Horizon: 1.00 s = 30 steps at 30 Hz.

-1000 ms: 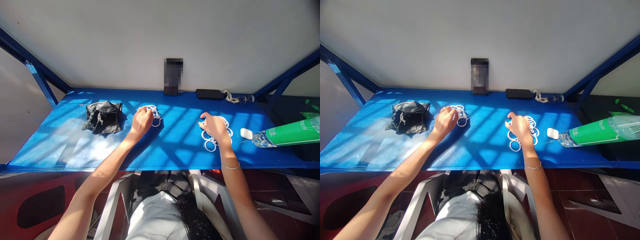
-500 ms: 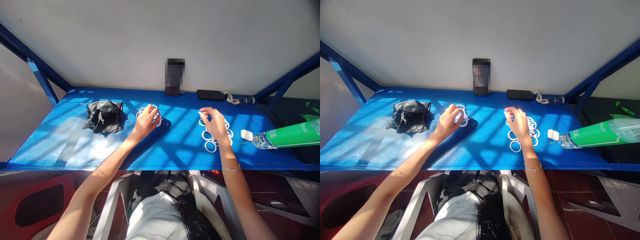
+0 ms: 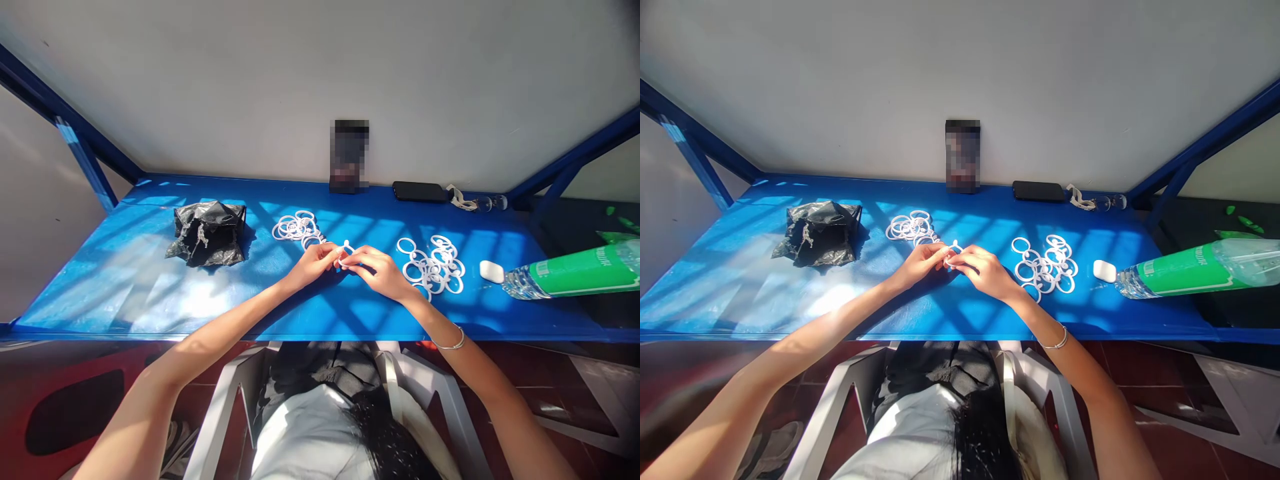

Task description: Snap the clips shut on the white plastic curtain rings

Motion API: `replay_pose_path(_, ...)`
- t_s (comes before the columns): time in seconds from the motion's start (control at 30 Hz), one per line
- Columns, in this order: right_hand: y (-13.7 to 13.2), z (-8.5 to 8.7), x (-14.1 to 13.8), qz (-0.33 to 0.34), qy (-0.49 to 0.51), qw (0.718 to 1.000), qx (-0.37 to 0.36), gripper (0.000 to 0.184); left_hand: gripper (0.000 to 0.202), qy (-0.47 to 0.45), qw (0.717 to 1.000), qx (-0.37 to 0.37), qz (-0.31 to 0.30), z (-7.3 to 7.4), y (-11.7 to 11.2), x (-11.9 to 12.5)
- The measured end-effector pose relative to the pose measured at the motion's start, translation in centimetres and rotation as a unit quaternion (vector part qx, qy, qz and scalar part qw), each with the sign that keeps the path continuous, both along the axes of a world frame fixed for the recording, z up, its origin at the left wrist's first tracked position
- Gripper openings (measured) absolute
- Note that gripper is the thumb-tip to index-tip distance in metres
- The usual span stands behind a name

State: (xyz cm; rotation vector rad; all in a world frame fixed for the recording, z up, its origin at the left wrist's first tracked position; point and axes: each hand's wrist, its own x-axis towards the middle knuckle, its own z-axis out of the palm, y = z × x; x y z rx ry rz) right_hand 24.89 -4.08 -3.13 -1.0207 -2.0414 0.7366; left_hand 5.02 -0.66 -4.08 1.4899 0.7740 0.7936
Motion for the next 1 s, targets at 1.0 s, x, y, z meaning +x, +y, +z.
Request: replay_pose_path(1.0, -0.1, 0.4, -1.5, 0.083, 0.288, 0.863, -0.407, 0.063, 0.073, -0.139, 0.950, -0.224, -0.170, 1.6, -1.9, 1.4)
